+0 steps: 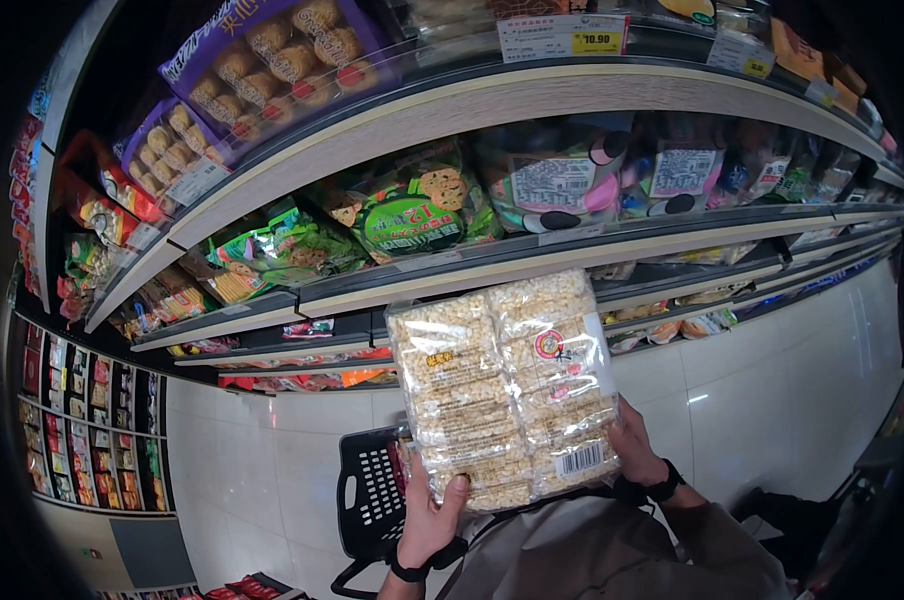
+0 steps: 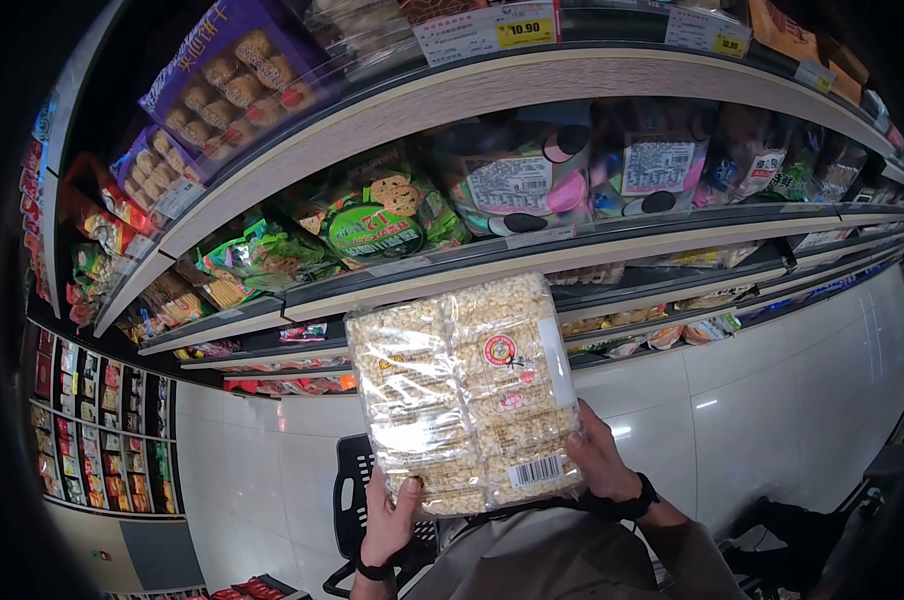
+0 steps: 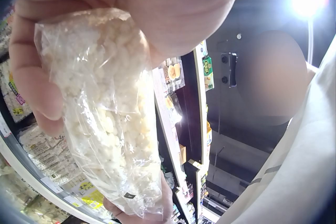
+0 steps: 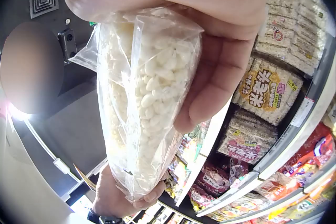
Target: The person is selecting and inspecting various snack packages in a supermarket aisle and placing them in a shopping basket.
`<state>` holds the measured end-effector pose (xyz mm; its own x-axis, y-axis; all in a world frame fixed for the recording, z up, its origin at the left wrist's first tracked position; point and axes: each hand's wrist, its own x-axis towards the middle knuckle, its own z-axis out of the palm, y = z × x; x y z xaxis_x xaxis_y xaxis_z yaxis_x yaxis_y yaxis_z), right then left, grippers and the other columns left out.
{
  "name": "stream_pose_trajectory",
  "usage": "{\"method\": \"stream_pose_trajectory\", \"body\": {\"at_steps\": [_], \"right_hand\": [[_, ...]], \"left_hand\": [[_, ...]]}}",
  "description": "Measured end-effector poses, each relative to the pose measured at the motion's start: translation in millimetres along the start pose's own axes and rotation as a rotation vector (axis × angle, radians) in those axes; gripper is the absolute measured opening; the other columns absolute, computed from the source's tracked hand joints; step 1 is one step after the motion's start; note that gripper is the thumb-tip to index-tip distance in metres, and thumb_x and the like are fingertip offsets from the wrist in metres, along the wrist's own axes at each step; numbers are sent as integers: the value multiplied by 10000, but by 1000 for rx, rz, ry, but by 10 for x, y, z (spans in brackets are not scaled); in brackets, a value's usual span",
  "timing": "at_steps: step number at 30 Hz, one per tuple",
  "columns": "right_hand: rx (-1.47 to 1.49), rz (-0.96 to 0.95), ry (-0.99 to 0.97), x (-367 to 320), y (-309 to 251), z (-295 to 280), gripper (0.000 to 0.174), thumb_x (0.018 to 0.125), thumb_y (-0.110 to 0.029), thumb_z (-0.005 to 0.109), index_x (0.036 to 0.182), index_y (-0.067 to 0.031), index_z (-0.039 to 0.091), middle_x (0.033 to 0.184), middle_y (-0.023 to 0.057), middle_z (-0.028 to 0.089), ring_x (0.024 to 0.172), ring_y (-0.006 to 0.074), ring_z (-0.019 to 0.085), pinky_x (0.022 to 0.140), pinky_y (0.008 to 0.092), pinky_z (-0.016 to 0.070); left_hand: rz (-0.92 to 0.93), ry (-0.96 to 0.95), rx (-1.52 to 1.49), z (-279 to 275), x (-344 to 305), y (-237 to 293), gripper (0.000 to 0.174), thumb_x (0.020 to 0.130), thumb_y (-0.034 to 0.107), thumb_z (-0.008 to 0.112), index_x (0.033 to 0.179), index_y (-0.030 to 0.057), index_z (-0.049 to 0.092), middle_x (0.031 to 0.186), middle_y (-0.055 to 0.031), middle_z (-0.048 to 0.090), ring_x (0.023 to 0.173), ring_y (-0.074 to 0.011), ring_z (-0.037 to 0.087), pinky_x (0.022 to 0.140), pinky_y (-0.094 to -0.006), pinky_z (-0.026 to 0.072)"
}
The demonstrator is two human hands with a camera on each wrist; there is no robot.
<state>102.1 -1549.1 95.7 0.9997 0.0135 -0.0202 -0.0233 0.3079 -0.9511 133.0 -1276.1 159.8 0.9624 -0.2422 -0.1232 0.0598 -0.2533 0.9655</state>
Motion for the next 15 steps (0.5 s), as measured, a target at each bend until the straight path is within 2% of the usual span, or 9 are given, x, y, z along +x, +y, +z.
{"method": "stream_pose_trajectory", "body": {"at_steps": [15], "right_hand": [[3,-29,-12,62,-19,29,628,938,-360,471,1369,62,297,1297,123,469,1173,170,431,999,324,332]], "left_hand": [[-33,-28,20,-56,47,-6,499,923,228,563,1293,-45,367,1132,-128,571,1001,-174,523,895,-301,415]]}}
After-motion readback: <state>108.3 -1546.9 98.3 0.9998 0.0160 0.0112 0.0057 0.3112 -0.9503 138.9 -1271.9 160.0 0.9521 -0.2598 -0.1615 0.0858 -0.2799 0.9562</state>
